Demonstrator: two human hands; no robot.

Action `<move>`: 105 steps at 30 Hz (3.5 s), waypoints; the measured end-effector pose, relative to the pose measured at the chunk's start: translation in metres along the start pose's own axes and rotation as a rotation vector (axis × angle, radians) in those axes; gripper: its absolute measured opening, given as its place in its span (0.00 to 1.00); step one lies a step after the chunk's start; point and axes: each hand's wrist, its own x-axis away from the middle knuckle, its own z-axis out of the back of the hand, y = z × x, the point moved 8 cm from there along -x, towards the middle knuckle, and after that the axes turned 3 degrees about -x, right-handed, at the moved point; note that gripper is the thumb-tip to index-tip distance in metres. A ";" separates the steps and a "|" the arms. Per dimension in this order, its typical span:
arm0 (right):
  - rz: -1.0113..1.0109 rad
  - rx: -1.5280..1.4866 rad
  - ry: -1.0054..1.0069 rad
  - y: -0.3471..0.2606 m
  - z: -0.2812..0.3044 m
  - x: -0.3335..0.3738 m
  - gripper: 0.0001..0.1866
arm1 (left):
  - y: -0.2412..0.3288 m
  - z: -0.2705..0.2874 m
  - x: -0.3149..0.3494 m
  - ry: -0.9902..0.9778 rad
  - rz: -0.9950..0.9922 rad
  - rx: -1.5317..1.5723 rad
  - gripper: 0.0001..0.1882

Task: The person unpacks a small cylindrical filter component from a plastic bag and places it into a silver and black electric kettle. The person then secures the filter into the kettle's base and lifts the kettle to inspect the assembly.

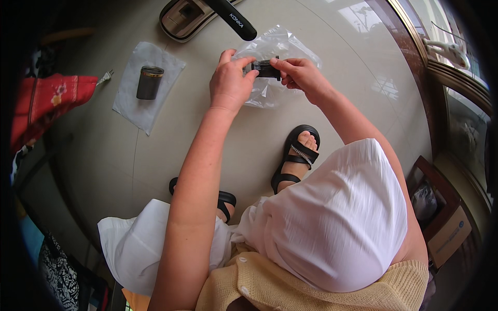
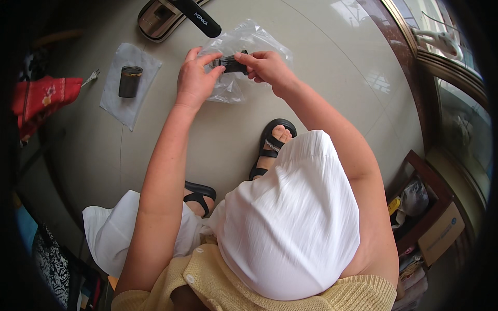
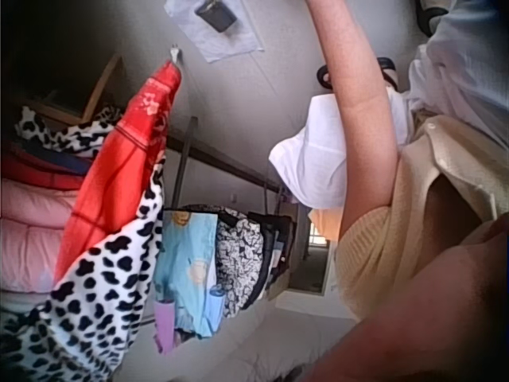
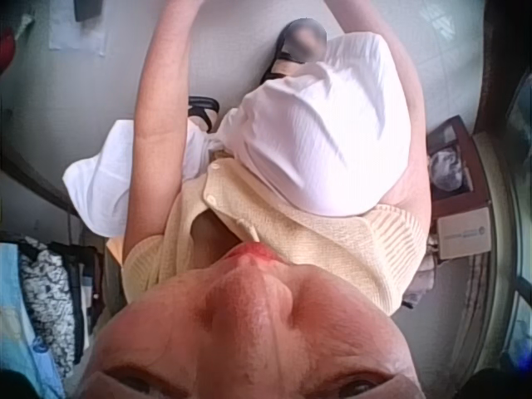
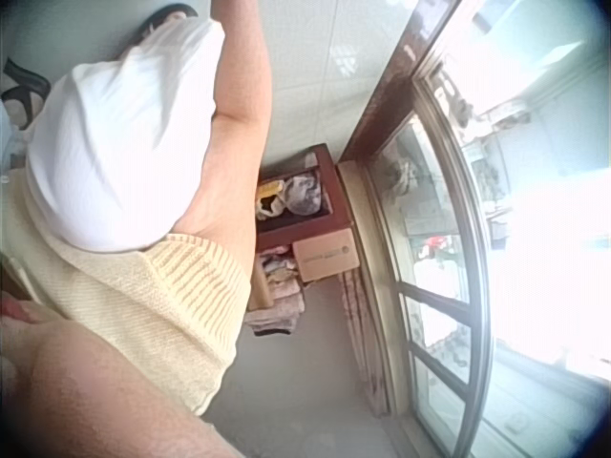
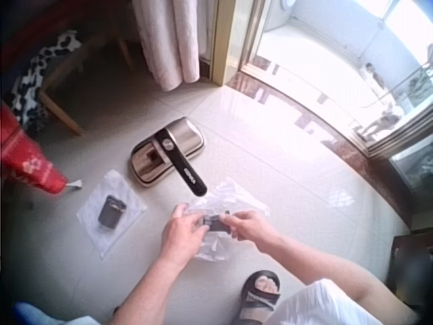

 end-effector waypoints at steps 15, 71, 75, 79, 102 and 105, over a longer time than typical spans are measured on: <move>0.275 0.206 0.067 -0.005 -0.005 0.002 0.24 | 0.003 0.001 0.004 0.099 -0.043 -0.017 0.05; 0.104 -0.078 0.137 0.049 -0.010 -0.007 0.23 | 0.010 0.002 0.068 0.435 -0.238 0.630 0.20; 0.145 -0.063 0.139 0.047 -0.013 -0.007 0.23 | -0.032 -0.022 0.081 0.544 0.536 1.213 0.28; 0.178 -0.010 0.216 0.053 -0.013 -0.007 0.23 | -0.012 -0.081 0.082 -0.015 0.848 1.958 0.28; 0.626 0.794 0.428 -0.047 0.027 0.022 0.22 | -0.046 -0.126 0.054 -0.225 0.824 1.987 0.18; 0.755 0.699 0.273 -0.021 -0.005 0.044 0.19 | -0.053 -0.115 0.057 -0.126 0.862 1.832 0.18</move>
